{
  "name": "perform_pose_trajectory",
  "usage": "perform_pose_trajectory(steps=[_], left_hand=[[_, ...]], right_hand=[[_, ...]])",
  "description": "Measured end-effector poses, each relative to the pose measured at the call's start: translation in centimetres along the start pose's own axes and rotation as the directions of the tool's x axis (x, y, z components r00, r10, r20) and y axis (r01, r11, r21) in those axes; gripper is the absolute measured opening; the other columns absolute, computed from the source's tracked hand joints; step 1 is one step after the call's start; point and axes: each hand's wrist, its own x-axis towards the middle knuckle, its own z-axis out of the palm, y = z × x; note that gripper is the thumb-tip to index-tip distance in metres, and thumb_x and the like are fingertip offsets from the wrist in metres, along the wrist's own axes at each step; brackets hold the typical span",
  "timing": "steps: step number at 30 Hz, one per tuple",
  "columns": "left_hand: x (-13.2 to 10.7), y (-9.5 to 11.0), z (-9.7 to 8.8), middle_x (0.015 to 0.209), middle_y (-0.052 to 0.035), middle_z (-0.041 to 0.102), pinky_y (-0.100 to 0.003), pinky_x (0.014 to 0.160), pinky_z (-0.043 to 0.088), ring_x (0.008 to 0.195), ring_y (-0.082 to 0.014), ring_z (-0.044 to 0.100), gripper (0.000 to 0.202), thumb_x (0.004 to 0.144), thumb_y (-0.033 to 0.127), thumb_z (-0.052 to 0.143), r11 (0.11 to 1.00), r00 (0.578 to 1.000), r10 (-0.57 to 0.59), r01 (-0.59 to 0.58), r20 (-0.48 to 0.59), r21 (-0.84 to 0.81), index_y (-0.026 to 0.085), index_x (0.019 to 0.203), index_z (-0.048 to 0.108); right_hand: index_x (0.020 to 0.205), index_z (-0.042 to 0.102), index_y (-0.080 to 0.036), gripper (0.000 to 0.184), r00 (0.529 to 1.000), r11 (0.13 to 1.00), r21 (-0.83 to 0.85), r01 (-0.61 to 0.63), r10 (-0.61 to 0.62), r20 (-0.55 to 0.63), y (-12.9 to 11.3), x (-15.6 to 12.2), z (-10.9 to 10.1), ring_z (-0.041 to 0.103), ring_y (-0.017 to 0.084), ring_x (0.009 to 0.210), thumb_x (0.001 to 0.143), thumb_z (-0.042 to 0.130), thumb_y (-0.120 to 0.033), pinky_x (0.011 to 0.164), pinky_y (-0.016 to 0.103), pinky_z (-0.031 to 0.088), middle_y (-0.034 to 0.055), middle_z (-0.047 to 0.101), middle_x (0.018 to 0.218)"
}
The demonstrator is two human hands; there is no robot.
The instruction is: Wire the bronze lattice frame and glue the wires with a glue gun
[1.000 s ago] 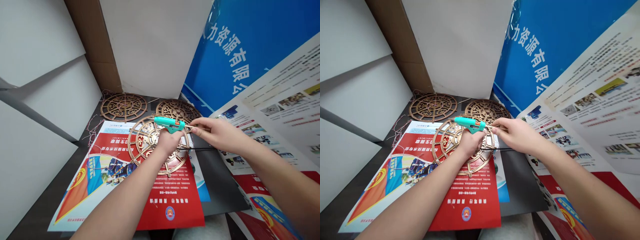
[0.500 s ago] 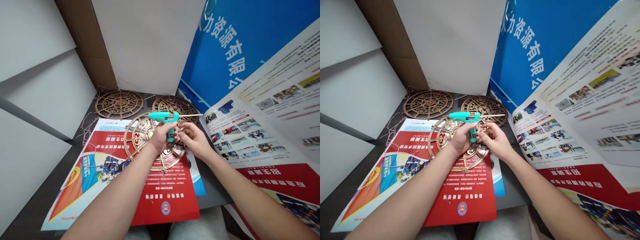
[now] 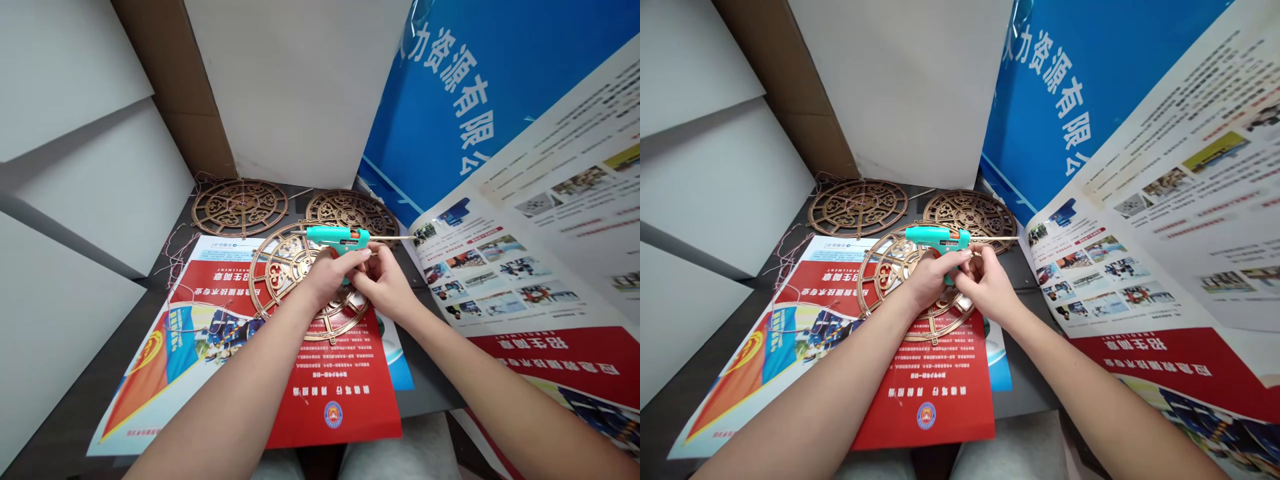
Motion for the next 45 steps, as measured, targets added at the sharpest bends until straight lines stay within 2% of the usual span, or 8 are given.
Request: perform_pose_trajectory(steps=[9,12,18,30,32,36,40,45], left_hand=[[-0.2,0.1,0.7,0.059,-0.0002,0.055,-0.018,0.049,0.038,0.048,-0.0056,0.049,0.039,0.074,0.044,0.077,0.999,0.999,0.008,-0.006,-0.046,0.045,0.010,0.076,0.060],[-0.2,-0.1,0.6,0.052,0.0002,0.051,-0.020,0.047,0.037,0.044,-0.0064,0.046,0.037,0.074,0.042,0.075,0.997,0.998,0.018,-0.013,-0.058,0.076,0.010,0.068,0.058],[-0.4,0.2,0.7,0.062,-0.0015,0.057,-0.018,0.059,0.047,0.056,-0.0065,0.056,0.039,0.075,0.043,0.077,0.992,0.993,0.067,-0.056,-0.096,0.116,0.009,0.068,0.059],[0.0,-0.4,1.3,0.092,-0.0057,0.070,-0.019,0.074,0.053,0.076,-0.0077,0.063,0.053,0.069,0.054,0.085,0.983,0.948,0.176,-0.153,-0.266,0.106,0.010,0.093,0.069],[0.0,-0.3,1.2,0.096,-0.0049,0.071,-0.018,0.080,0.052,0.082,-0.0068,0.062,0.049,0.071,0.051,0.083,0.978,0.948,0.197,-0.171,-0.250,0.122,0.010,0.095,0.069],[0.1,-0.4,1.0,0.100,-0.0058,0.070,-0.018,0.082,0.051,0.085,-0.0076,0.060,0.048,0.070,0.046,0.083,0.979,0.981,0.168,-0.154,-0.095,0.135,0.011,0.098,0.067],[0.2,-1.1,0.9,0.112,-0.0065,0.068,-0.018,0.088,0.051,0.090,-0.0071,0.059,0.043,0.073,0.030,0.080,0.921,0.968,0.229,-0.251,0.107,0.297,0.013,0.110,0.067],[-0.5,-1.0,1.1,0.127,-0.0086,0.061,-0.023,0.095,0.051,0.104,-0.0125,0.062,0.071,0.075,0.037,0.080,0.889,0.987,0.159,-0.152,0.020,0.432,0.017,0.136,0.051]], right_hand=[[0.119,0.056,-0.024,0.039,0.997,0.976,0.207,0.073,-0.080,0.023,-0.3,-0.3,-1.4,0.059,0.012,0.068,0.089,0.076,-0.039,0.061,0.027,0.048,-0.0014,0.061,0.082],[0.098,0.061,-0.023,0.026,0.988,0.963,0.229,0.139,-0.120,-0.096,-0.5,0.1,-1.8,0.048,0.009,0.057,0.091,0.073,-0.045,0.051,0.024,0.038,-0.0035,0.055,0.070],[0.056,0.048,-0.016,0.055,0.963,0.970,0.004,0.242,-0.240,-0.120,-1.8,0.6,-2.1,0.041,0.009,0.055,0.100,0.059,-0.048,0.053,0.028,0.030,0.0003,0.045,0.059],[0.070,0.059,-0.020,0.040,0.912,0.946,-0.136,0.294,-0.320,-0.258,-1.3,0.1,-0.9,0.049,0.014,0.063,0.099,0.059,-0.049,0.062,0.031,0.041,0.0019,0.053,0.068],[0.092,0.064,-0.023,0.028,0.939,0.965,-0.083,0.248,-0.261,-0.223,-0.9,0.3,-0.9,0.054,0.016,0.072,0.093,0.067,-0.051,0.067,0.031,0.046,0.0024,0.060,0.083],[0.135,0.056,-0.030,0.052,0.984,0.984,-0.012,0.178,-0.178,0.017,-0.7,0.8,-1.4,0.060,0.023,0.116,0.091,0.070,-0.052,0.099,0.037,0.051,0.0066,0.060,0.132],[0.130,0.064,-0.026,0.048,0.976,0.975,-0.096,0.200,-0.190,0.102,-1.2,0.7,-1.9,0.054,0.027,0.133,0.090,0.071,-0.053,0.119,0.043,0.039,0.0070,0.060,0.137],[0.123,0.067,-0.021,0.054,0.996,0.996,-0.057,0.068,-0.071,-0.049,-1.5,0.3,-2.0,0.066,0.025,0.111,0.089,0.068,-0.063,0.102,0.041,0.053,0.0072,0.071,0.117]])
